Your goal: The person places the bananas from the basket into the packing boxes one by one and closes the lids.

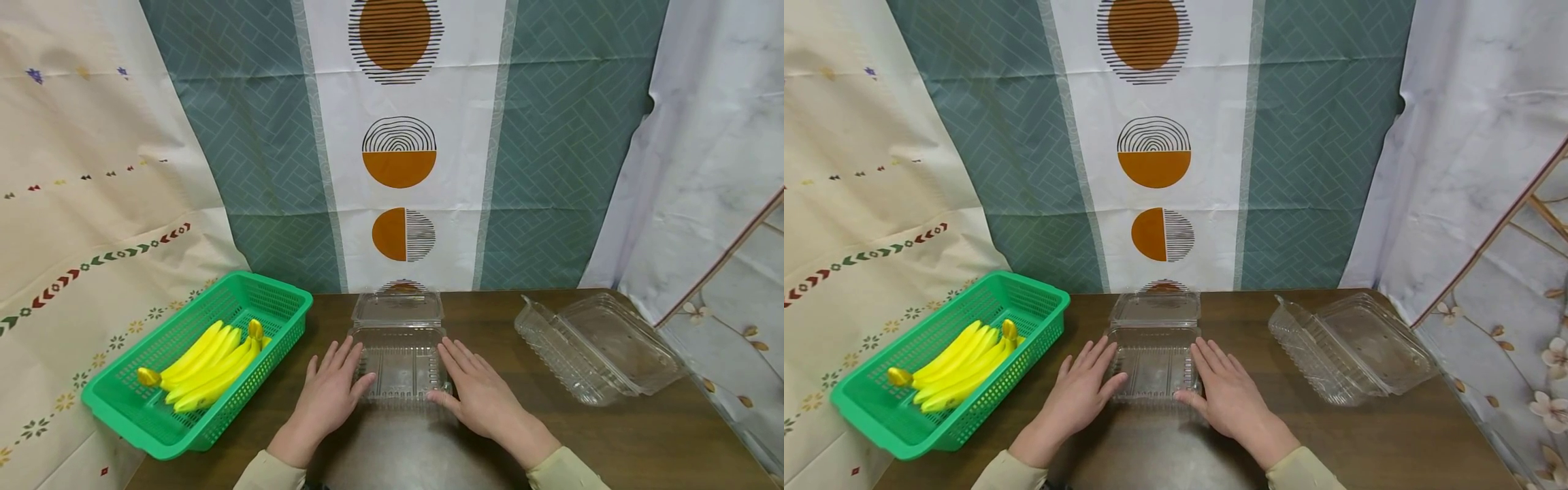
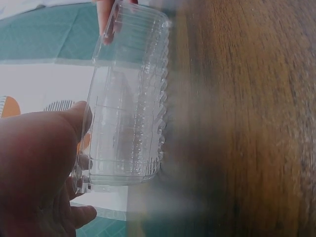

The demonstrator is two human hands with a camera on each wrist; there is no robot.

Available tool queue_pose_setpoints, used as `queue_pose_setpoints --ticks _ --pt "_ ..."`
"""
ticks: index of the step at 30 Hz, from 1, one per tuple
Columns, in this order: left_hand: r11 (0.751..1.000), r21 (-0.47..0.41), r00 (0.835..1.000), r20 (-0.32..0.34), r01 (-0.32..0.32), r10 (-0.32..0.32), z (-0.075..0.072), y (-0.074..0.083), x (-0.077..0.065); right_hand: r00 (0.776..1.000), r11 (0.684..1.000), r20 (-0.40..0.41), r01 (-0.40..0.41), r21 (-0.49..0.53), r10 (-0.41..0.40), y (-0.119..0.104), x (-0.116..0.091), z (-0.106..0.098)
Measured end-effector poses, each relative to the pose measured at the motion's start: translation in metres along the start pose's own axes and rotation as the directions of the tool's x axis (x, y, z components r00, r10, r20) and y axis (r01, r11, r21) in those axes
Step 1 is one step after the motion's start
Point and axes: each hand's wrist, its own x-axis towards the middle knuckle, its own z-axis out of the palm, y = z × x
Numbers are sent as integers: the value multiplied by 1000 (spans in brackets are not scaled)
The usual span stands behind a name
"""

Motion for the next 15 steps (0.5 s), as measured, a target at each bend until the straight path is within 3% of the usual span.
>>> queue_pose_setpoints --ticks 15 --pt "1000 -27 1000 8 -11 11 -2 -3 0 1000 998 -8 -9 56 10 1 2 6"
